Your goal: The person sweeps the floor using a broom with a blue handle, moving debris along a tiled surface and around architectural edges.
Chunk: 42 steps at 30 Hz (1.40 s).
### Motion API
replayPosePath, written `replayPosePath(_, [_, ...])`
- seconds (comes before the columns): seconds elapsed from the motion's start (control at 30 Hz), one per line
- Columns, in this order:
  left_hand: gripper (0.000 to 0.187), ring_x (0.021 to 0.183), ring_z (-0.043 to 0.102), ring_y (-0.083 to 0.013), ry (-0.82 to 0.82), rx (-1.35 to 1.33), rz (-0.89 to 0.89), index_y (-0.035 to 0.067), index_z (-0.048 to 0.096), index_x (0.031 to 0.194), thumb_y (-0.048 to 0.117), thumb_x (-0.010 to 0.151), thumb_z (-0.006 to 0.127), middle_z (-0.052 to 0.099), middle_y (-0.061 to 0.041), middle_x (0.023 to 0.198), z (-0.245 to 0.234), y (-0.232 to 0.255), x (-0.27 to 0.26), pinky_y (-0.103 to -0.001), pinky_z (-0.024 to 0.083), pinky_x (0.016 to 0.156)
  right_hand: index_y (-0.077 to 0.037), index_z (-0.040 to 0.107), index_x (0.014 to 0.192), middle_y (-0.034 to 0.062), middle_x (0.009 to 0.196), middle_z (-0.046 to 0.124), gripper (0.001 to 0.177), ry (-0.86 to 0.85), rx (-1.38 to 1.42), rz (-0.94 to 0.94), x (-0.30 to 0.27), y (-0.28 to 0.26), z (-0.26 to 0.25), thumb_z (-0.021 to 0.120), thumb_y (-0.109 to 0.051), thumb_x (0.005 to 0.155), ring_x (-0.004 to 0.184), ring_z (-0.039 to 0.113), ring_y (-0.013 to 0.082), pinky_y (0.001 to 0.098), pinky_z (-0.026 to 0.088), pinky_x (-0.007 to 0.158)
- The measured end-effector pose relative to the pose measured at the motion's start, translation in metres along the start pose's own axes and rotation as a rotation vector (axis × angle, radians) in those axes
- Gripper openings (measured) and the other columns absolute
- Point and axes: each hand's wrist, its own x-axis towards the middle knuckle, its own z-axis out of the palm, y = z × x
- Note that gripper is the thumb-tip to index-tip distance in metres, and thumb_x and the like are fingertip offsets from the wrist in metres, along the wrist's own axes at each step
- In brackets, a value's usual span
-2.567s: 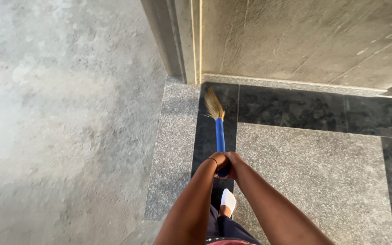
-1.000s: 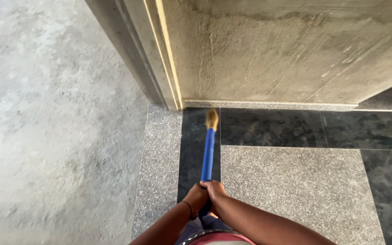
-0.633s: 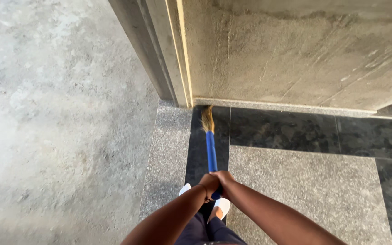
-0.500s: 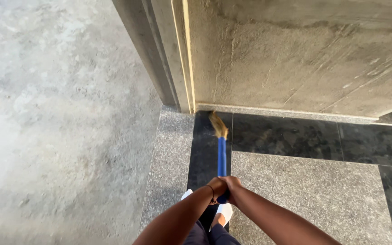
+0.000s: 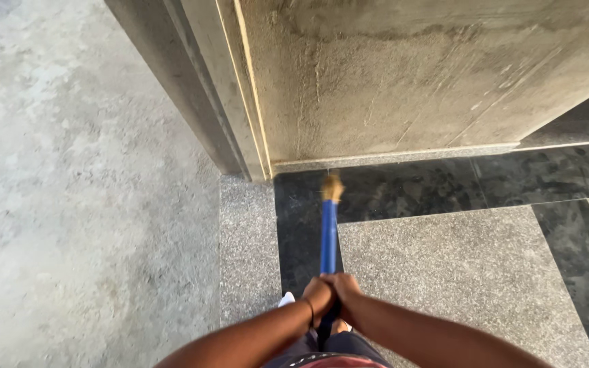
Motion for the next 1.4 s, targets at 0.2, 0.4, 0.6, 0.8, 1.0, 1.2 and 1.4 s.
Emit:
replayPosePath(0.2, [0.037,0.090,0.076,-0.0246,0.031,0.081,-0.091,0.013,0.079,0.098,0.026,0.064,0.086,0.077,-0.009,0.094,-0.010,-0.018,0.003,-0.038,0.059,0.078,-0.001,0.064,0.119,0.0206,0.102,0.069,0.040,-0.149,-0.195,-0.023,0.030,0.015,0.015,0.065,-0.030,0.091,0.090,0.068,0.0351,0.0512,0.054,0.075])
replayPosePath(0.4, [0.037,0.090,0.076,-0.0243,-0.163,0.369,-0.036,0.014,0.080,0.097,0.027,0.062,0.088,0.078,-0.008,0.094,-0.027,0.007,0.049,-0.038,0.059,0.078,0.002,0.063,0.119,0.0232,0.101,0.068,0.039,-0.074,-0.001,0.059,0.078,0.014,0.011,0.061,-0.027,0.092,0.089,0.068,0.0380,0.0543,0.055,0.073])
replayPosePath(0.6, [0.038,0.090,0.076,-0.0240,-0.221,0.427,0.042,0.015,0.080,0.095,0.027,0.061,0.090,0.078,-0.008,0.093,-0.010,0.056,0.072,-0.038,0.059,0.079,0.006,0.062,0.119,0.0262,0.101,0.068,0.039,0.038,0.340,0.097,0.083,0.000,-0.022,0.058,-0.024,0.094,0.087,0.069,0.0415,0.0580,0.057,0.071])
replayPosePath(0.8, [0.038,0.090,0.076,-0.0237,-0.177,0.386,0.112,0.016,0.081,0.093,0.028,0.059,0.092,0.078,-0.007,0.092,0.012,0.091,0.074,-0.038,0.059,0.079,0.009,0.064,0.117,0.0267,0.099,0.067,0.037,0.245,0.359,-0.029,0.066,-0.033,-0.051,0.059,-0.021,0.096,0.082,0.069,0.0424,0.0584,0.057,0.068])
replayPosePath(1.0, [0.038,0.090,0.075,-0.0234,-0.048,0.359,0.132,0.016,0.081,0.091,0.028,0.057,0.094,0.078,-0.006,0.092,0.024,0.076,0.053,-0.038,0.059,0.080,0.001,0.069,0.108,0.0222,0.092,0.070,0.030,0.107,0.253,-0.183,0.040,-0.028,-0.061,0.064,-0.022,0.091,0.077,0.069,0.0372,0.0548,0.055,0.064])
replayPosePath(1.2, [0.039,0.090,0.075,-0.0231,-0.137,0.690,0.109,0.017,0.082,0.090,0.028,0.055,0.096,0.078,-0.005,0.091,0.010,0.063,0.052,-0.037,0.059,0.081,0.001,0.071,0.109,0.0194,0.093,0.073,0.034,-0.030,0.154,-0.218,0.057,-0.005,-0.051,0.072,-0.012,0.077,0.080,0.070,0.0298,0.0508,0.059,0.067])
replayPosePath(1.4, [0.040,0.090,0.075,-0.0228,-0.515,1.490,0.479,0.018,0.082,0.088,0.029,0.053,0.098,0.078,-0.004,0.091,0.011,0.039,0.047,-0.037,0.059,0.081,0.000,0.073,0.109,0.0162,0.095,0.076,0.049,-0.206,-0.595,-1.032,0.079,0.058,-0.064,0.082,0.000,0.061,0.085,0.071,0.0210,0.0460,0.063,0.072])
